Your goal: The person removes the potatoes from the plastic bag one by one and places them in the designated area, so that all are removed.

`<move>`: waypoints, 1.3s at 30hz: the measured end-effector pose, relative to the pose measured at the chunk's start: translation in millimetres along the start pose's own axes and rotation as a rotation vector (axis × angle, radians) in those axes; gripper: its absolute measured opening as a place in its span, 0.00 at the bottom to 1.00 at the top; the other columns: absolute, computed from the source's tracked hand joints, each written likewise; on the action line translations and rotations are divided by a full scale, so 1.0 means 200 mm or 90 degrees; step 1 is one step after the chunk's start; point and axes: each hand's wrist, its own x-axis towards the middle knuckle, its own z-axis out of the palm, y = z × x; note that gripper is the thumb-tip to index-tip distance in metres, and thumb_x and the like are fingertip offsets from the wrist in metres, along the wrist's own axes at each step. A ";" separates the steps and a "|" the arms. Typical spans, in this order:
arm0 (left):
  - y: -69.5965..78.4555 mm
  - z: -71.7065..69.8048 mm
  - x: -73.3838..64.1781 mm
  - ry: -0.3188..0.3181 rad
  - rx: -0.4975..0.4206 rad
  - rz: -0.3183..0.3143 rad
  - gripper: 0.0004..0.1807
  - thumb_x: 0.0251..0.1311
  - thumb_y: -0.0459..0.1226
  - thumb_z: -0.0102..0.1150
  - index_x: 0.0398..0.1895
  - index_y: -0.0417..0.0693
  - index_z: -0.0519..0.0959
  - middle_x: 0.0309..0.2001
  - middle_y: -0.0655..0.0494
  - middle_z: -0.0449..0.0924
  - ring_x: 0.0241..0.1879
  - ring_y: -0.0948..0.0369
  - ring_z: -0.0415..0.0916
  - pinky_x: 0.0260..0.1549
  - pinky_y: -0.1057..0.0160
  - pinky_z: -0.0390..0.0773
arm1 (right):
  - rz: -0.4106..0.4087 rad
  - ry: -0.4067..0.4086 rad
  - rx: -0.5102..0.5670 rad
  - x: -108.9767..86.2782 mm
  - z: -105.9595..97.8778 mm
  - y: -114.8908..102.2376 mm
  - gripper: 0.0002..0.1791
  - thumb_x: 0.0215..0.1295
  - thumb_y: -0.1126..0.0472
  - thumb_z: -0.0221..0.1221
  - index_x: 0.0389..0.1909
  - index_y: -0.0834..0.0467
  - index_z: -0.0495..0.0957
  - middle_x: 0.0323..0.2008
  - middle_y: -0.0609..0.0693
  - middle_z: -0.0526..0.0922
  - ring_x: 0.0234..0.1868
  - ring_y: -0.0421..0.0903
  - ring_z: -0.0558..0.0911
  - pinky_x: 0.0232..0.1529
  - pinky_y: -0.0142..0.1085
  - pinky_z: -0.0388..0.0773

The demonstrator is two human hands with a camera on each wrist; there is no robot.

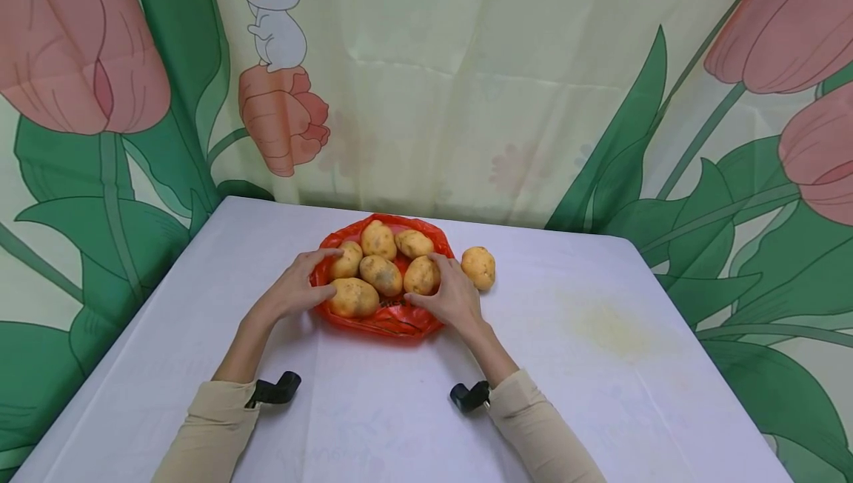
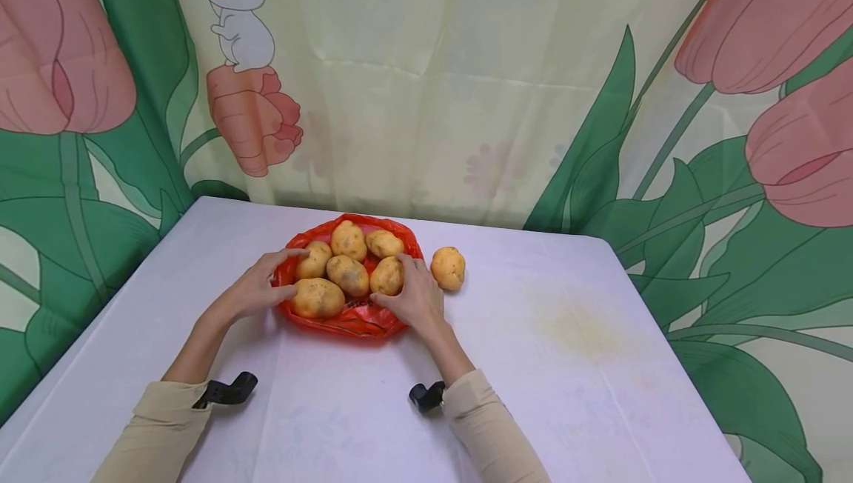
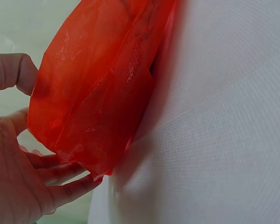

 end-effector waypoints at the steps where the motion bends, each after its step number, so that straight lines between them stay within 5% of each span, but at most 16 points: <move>1: 0.00 0.00 0.00 -0.001 0.001 0.001 0.37 0.60 0.38 0.58 0.76 0.51 0.64 0.73 0.33 0.56 0.72 0.37 0.54 0.67 0.26 0.56 | -0.002 0.003 0.002 0.00 0.00 0.00 0.48 0.52 0.42 0.75 0.71 0.55 0.68 0.60 0.55 0.78 0.58 0.55 0.79 0.59 0.53 0.77; 18: -0.01 0.00 0.00 -0.001 -0.003 0.008 0.37 0.60 0.38 0.58 0.76 0.50 0.64 0.74 0.34 0.56 0.73 0.38 0.52 0.68 0.26 0.55 | -0.071 0.027 0.039 -0.10 -0.07 -0.05 0.47 0.53 0.43 0.75 0.72 0.54 0.68 0.65 0.53 0.75 0.65 0.51 0.75 0.62 0.50 0.77; 28: 0.00 -0.01 0.00 -0.011 -0.005 -0.005 0.38 0.61 0.39 0.59 0.76 0.51 0.63 0.74 0.34 0.55 0.73 0.36 0.52 0.67 0.26 0.56 | -0.098 0.034 0.059 -0.19 -0.11 -0.06 0.45 0.52 0.45 0.76 0.71 0.51 0.69 0.60 0.50 0.76 0.39 0.53 0.79 0.36 0.40 0.75; 35: -0.01 -0.01 0.00 -0.009 -0.009 -0.002 0.38 0.60 0.38 0.58 0.76 0.51 0.63 0.74 0.33 0.54 0.73 0.36 0.51 0.67 0.26 0.55 | -0.100 0.043 0.047 -0.24 -0.15 -0.04 0.45 0.51 0.45 0.77 0.70 0.49 0.70 0.63 0.50 0.76 0.51 0.48 0.79 0.46 0.46 0.80; 39: -0.01 -0.01 0.00 -0.005 -0.004 0.001 0.37 0.60 0.38 0.58 0.76 0.51 0.63 0.73 0.33 0.55 0.73 0.36 0.52 0.67 0.25 0.55 | -0.114 0.046 0.050 -0.26 -0.17 -0.02 0.45 0.50 0.47 0.77 0.70 0.49 0.70 0.63 0.49 0.76 0.47 0.49 0.80 0.41 0.44 0.80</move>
